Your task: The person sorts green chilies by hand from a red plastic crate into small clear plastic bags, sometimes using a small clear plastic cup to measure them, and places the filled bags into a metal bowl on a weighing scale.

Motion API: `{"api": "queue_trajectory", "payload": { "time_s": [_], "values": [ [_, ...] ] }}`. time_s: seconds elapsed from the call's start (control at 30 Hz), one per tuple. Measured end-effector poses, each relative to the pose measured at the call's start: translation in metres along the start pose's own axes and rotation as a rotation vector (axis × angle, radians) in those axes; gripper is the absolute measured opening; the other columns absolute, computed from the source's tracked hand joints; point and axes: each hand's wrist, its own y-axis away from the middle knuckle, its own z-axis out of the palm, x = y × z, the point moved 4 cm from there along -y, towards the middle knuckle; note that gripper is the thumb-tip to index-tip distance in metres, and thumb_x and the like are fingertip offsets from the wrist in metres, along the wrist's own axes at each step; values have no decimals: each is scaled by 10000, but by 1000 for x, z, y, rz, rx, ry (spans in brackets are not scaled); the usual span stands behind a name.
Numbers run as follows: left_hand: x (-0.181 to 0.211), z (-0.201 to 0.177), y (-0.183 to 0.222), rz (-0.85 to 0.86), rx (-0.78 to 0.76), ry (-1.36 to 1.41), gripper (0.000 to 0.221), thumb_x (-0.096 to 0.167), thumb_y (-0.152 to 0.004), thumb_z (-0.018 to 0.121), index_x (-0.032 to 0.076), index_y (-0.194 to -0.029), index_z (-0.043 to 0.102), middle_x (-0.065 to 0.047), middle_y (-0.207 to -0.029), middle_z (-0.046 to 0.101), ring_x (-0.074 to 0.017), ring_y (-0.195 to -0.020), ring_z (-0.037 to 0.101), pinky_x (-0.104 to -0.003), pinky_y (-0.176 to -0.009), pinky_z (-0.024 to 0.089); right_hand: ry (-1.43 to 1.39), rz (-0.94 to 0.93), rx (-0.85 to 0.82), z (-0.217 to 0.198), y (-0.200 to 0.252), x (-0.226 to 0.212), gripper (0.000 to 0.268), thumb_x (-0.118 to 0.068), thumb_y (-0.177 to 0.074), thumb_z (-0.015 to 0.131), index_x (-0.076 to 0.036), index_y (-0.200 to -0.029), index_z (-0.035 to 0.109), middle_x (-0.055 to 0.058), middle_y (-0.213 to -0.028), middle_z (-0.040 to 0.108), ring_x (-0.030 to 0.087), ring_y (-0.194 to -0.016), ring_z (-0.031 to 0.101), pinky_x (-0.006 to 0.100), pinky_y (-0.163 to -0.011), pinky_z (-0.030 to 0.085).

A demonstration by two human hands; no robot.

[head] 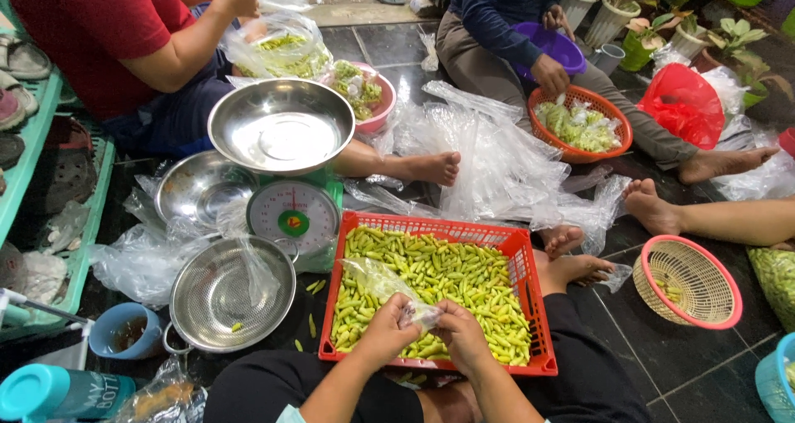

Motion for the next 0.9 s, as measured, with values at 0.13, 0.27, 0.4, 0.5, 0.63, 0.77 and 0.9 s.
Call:
{"api": "queue_trajectory", "payload": {
  "time_s": [0.13, 0.27, 0.4, 0.5, 0.63, 0.77, 0.9],
  "values": [
    [-13, -13, -7, 24, 205, -68, 140, 42, -903, 609, 30, -1030, 669, -77, -843, 691, -132, -638, 594, -253, -551, 467, -113, -40, -202, -11, -7, 6, 184, 13, -747, 520, 30, -914, 595, 140, -860, 617, 224, -805, 564, 311, -777, 438],
    [-7, -9, -6, -12, 179, 273, 170, 8, -954, 569, -39, -1100, 642, -134, -880, 662, -167, -741, 608, -276, -687, 504, 514, -83, -100, -6, -9, 7, 262, 34, -764, 740, -51, -970, 602, 53, -813, 605, 157, -719, 590, 263, -642, 503],
    [-25, -5, -14, 38, 48, 211, 262, -44, -872, 508, 5, -1115, 593, -139, -1000, 685, -154, -792, 589, -246, -679, 467, 379, 9, -18, -9, -13, 7, 207, 48, -845, 636, 41, -1023, 741, 102, -861, 717, 147, -743, 585, 244, -697, 460],
    [-18, -6, -11, -1, 26, -137, 249, 18, -832, 629, 60, -1078, 628, -95, -911, 699, -143, -715, 615, -244, -612, 494, 86, 44, 87, -19, -17, 11, 273, 64, -870, 549, 40, -1102, 692, 150, -919, 701, 190, -783, 600, 302, -722, 476],
    [-15, -5, -11, 29, 162, -255, 143, 97, -910, 626, 50, -1021, 702, -31, -802, 681, -108, -642, 544, -242, -565, 452, -57, 28, 40, -14, -12, 10, 138, 34, -916, 555, 26, -1033, 627, 112, -831, 622, 146, -690, 539, 263, -646, 442],
    [-11, -12, -8, -62, 223, 367, 168, 45, -980, 484, -23, -992, 637, -137, -823, 669, -162, -702, 542, -279, -685, 430, 376, 44, -145, 6, -4, -8, 190, -45, -853, 734, 26, -1021, 683, 98, -870, 690, 149, -752, 610, 248, -716, 491],
    [-1, -1, -3, -110, 33, 320, 380, -88, -841, 532, -1, -1211, 540, -184, -979, 675, -179, -748, 606, -251, -630, 450, 291, 40, -36, -7, -12, -7, 64, -36, -894, 667, 11, -903, 709, 63, -710, 620, 117, -591, 476, 235, -574, 357]
  ]
}}
